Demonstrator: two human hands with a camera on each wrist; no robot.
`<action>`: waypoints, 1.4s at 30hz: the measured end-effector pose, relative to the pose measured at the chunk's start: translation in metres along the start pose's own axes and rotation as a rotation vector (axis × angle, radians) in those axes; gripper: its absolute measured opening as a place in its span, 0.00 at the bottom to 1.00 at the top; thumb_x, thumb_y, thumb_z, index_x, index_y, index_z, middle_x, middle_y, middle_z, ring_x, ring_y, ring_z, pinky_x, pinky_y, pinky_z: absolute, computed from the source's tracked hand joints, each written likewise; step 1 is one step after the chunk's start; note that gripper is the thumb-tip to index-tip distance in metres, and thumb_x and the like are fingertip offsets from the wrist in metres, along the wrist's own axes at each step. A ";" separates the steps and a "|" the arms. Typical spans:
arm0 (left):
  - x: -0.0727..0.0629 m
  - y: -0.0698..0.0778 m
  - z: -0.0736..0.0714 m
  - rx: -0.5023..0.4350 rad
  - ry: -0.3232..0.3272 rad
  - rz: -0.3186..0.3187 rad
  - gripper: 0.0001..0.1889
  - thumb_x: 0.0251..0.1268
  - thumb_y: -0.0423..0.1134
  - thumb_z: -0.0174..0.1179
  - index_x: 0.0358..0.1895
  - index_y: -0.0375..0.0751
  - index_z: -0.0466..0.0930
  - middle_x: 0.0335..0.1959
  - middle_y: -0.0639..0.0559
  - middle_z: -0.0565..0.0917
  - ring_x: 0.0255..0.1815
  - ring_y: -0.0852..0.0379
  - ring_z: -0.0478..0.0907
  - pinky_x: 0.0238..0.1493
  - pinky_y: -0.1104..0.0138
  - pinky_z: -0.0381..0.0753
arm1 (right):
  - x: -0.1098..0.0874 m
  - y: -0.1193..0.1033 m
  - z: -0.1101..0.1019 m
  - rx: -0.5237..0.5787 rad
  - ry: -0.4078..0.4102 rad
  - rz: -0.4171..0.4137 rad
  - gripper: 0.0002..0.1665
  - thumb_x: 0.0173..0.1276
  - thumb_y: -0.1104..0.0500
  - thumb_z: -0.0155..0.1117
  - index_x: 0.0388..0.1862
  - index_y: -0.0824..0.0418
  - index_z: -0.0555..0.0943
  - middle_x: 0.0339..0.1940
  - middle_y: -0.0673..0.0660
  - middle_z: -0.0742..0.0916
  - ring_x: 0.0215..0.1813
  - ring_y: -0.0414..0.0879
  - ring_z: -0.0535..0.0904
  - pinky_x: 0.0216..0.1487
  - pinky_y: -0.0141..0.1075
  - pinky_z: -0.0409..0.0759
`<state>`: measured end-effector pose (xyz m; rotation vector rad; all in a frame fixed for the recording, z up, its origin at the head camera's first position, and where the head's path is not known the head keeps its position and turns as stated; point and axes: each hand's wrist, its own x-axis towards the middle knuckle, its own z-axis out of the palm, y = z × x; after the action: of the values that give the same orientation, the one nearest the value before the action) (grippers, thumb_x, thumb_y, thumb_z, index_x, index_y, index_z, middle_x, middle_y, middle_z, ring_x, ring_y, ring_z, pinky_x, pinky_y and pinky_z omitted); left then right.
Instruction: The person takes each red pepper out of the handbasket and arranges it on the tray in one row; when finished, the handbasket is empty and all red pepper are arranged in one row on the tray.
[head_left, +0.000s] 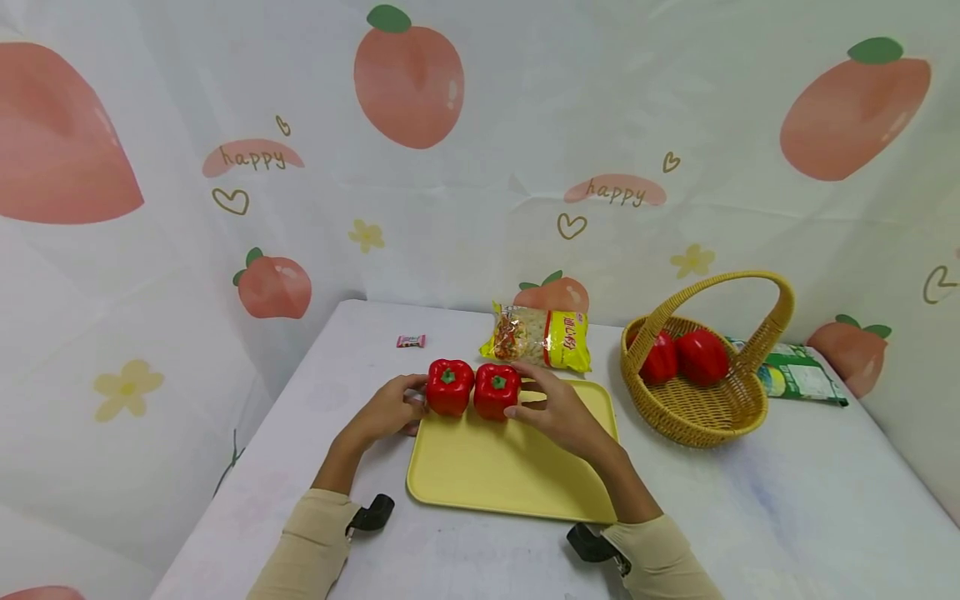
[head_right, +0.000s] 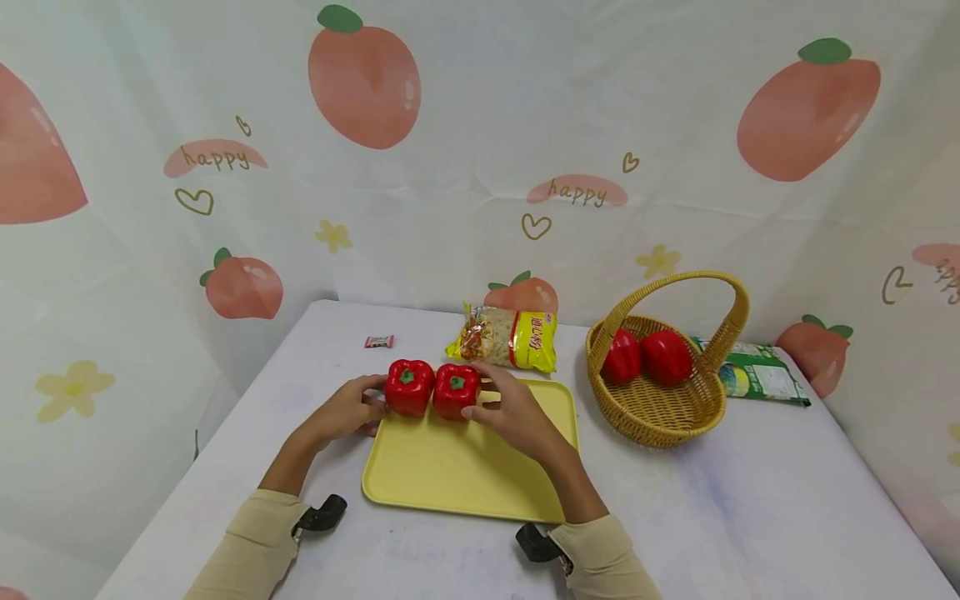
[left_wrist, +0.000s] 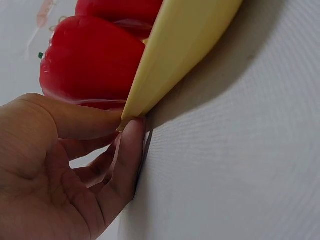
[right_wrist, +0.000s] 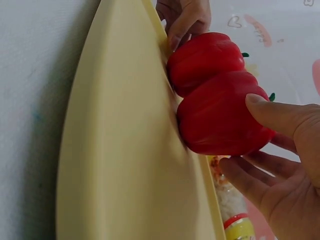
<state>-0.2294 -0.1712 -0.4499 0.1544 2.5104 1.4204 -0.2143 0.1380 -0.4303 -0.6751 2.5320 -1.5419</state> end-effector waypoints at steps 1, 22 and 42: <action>0.000 0.000 0.000 0.002 0.000 0.003 0.34 0.62 0.29 0.58 0.76 0.34 0.71 0.68 0.37 0.78 0.51 0.47 0.81 0.42 0.62 0.90 | 0.000 0.001 0.000 -0.002 -0.001 -0.002 0.44 0.70 0.55 0.76 0.81 0.58 0.68 0.82 0.62 0.71 0.69 0.62 0.81 0.66 0.51 0.84; -0.001 0.000 0.002 -0.029 -0.015 -0.014 0.35 0.64 0.31 0.61 0.78 0.33 0.68 0.74 0.35 0.74 0.51 0.47 0.82 0.42 0.62 0.90 | -0.004 -0.001 -0.019 -0.058 0.038 0.005 0.39 0.72 0.55 0.74 0.78 0.59 0.73 0.72 0.66 0.80 0.68 0.65 0.81 0.61 0.54 0.87; 0.002 -0.005 0.001 -0.064 -0.010 0.009 0.33 0.65 0.30 0.60 0.76 0.32 0.70 0.71 0.34 0.76 0.48 0.49 0.83 0.39 0.63 0.90 | -0.069 0.009 -0.110 -0.359 0.365 -0.183 0.25 0.66 0.68 0.75 0.62 0.64 0.84 0.52 0.60 0.91 0.49 0.46 0.88 0.48 0.22 0.84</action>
<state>-0.2308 -0.1721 -0.4549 0.1601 2.4559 1.4974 -0.1895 0.2605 -0.3942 -0.7387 3.1499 -1.3785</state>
